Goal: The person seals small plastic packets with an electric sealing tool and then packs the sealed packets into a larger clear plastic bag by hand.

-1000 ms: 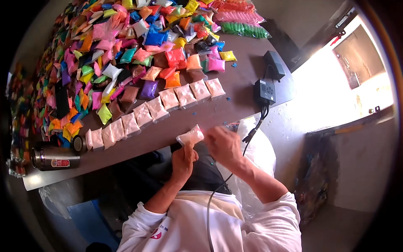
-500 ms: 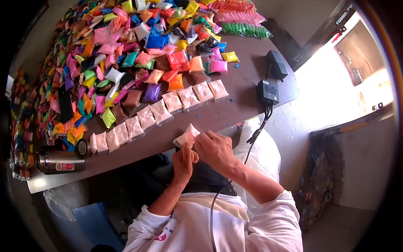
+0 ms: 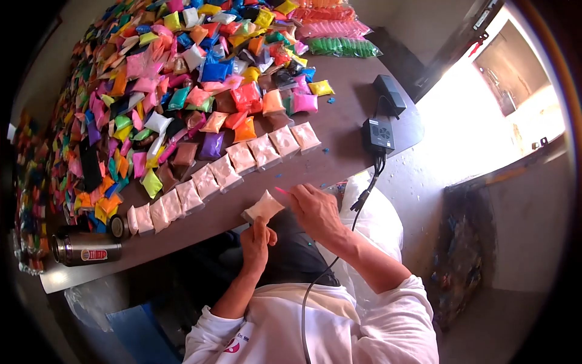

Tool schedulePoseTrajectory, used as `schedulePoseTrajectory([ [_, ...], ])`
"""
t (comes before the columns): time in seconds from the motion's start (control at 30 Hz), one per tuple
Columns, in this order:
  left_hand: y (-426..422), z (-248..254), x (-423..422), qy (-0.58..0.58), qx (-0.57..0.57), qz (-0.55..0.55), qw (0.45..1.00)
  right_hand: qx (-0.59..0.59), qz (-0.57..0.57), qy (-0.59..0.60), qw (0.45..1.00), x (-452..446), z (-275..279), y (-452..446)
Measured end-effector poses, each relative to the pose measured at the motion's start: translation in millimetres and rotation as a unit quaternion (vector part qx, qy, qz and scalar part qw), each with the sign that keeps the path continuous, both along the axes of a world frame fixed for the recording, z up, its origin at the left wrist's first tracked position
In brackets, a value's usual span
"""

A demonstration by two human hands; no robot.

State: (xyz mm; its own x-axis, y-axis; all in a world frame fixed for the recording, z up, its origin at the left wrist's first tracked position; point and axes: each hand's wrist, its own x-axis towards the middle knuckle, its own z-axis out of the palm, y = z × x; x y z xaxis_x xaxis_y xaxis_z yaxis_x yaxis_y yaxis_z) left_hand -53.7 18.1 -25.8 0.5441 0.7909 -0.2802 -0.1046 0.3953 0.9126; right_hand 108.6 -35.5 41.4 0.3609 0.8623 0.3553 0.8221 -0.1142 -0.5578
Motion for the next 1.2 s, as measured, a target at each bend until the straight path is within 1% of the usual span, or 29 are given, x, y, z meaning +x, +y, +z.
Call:
schedulePoseTrajectory([
  [0.07,0,-6,-3,-0.001,-0.005,0.002,1.000,-0.020,-0.048,-0.012,0.999,-2,-10,9],
  [0.1,-1,-5,-4,-0.005,-0.004,0.016,1.000,0.007,-0.033,-0.001,0.999,-5,-9,14],
  [0.13,-1,-4,-7,-0.005,-0.005,0.015,1.000,0.006,-0.034,-0.002,0.999,-9,-12,18],
  [0.2,-1,-3,-12,0.009,0.016,0.008,1.000,0.001,0.010,-0.005,1.000,-12,-18,23],
  [0.23,-1,-2,-15,0.015,0.028,0.000,0.999,-0.024,0.011,-0.023,0.999,-8,-8,24],
  [0.27,-1,-2,-17,0.013,0.028,-0.001,1.000,-0.024,0.009,-0.025,0.999,5,-13,24],
  [0.3,-1,-1,-19,0.011,0.026,0.001,1.000,-0.037,-0.071,-0.026,0.996,22,-24,23],
  [0.33,1,-1,-19,0.007,0.024,0.002,1.000,-0.048,-0.151,-0.029,0.987,36,-24,21],
  [0.4,3,1,-19,0.009,0.027,0.007,1.000,0.000,-0.185,-0.044,0.982,54,-11,6],
  [0.43,2,2,-19,0.018,0.026,0.013,0.999,0.039,-0.172,-0.058,0.983,62,-6,1],
  [0.53,3,7,-16,0.011,0.039,0.002,0.999,0.056,-0.159,-0.079,0.983,87,-7,-5],
  [0.6,4,8,-14,0.012,0.035,-0.002,0.999,0.049,-0.179,-0.068,0.980,102,-20,-1],
  [0.67,5,9,-12,0.013,0.032,-0.003,0.999,0.042,-0.207,-0.093,0.973,111,-25,5],
  [0.73,6,9,-12,0.020,0.030,0.003,0.999,0.020,-0.204,-0.103,0.973,116,-25,4],
  [0.8,9,5,-14,0.012,0.023,0.008,1.000,-0.040,-0.102,-0.176,0.978,120,-20,-1],
  [0.83,8,3,-16,0.004,0.015,0.013,1.000,-0.042,-0.068,-0.180,0.980,119,-17,-6],
  [0.87,8,3,-16,0.005,0.013,0.014,1.000,-0.043,-0.067,-0.179,0.981,116,-13,-12],
  [0.93,6,5,-15,0.005,0.014,0.014,1.000,-0.052,0.024,-0.191,0.980,107,-4,-27],
  [0.97,6,5,-14,0.006,0.013,0.013,1.000,-0.085,0.034,-0.183,0.979,100,5,-35],
  [1.07,7,4,-13,0.001,0.010,0.008,1.000,-0.085,0.059,-0.170,0.980,94,11,-51],
  [1.1,8,4,-12,-0.001,0.007,0.007,1.000,-0.092,0.035,-0.149,0.984,95,11,-53],
  [1.2,9,8,-9,0.002,0.006,0.006,1.000,-0.076,0.033,-0.166,0.983,92,14,-38],
])
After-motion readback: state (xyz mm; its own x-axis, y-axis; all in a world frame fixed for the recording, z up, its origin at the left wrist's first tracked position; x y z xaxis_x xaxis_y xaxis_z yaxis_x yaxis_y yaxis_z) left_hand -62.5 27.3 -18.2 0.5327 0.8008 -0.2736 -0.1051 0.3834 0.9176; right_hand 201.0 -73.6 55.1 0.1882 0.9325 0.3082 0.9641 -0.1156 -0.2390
